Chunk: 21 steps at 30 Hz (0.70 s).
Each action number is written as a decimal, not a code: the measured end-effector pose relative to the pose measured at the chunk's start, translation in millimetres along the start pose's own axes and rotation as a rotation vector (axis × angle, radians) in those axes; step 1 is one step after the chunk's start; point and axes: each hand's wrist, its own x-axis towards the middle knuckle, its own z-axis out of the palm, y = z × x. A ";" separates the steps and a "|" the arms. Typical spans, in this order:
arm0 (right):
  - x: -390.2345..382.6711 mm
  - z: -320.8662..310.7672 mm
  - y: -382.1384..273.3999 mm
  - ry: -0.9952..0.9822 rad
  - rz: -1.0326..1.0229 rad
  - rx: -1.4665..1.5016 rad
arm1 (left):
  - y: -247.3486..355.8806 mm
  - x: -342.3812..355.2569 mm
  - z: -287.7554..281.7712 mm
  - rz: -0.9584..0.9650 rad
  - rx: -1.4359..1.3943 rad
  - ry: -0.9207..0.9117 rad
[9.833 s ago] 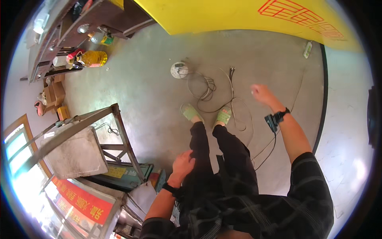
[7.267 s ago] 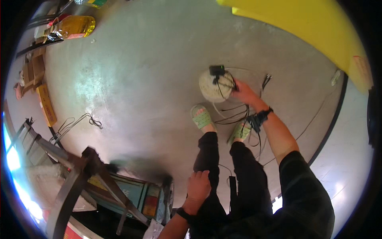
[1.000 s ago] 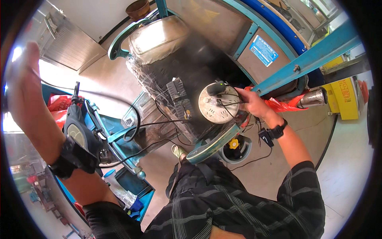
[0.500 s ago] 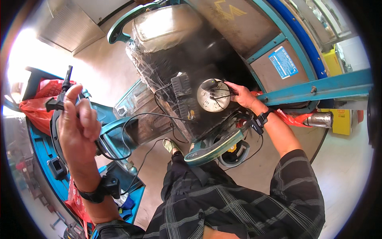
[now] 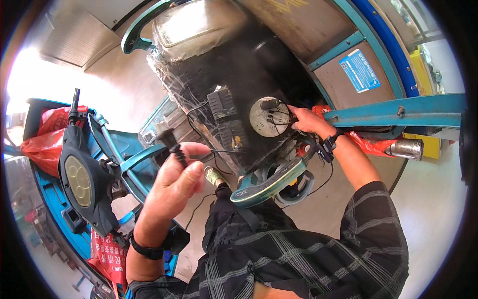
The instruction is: The person picks up a black electronic box and a white circular base, connects a power cable between them, and then uses a screwdriver to tighten a screw on the white base.
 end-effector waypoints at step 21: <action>-76.2 71.7 -142.9 0.500 -0.005 0.495 | -118.9 81.8 132.8 0.137 0.325 -0.183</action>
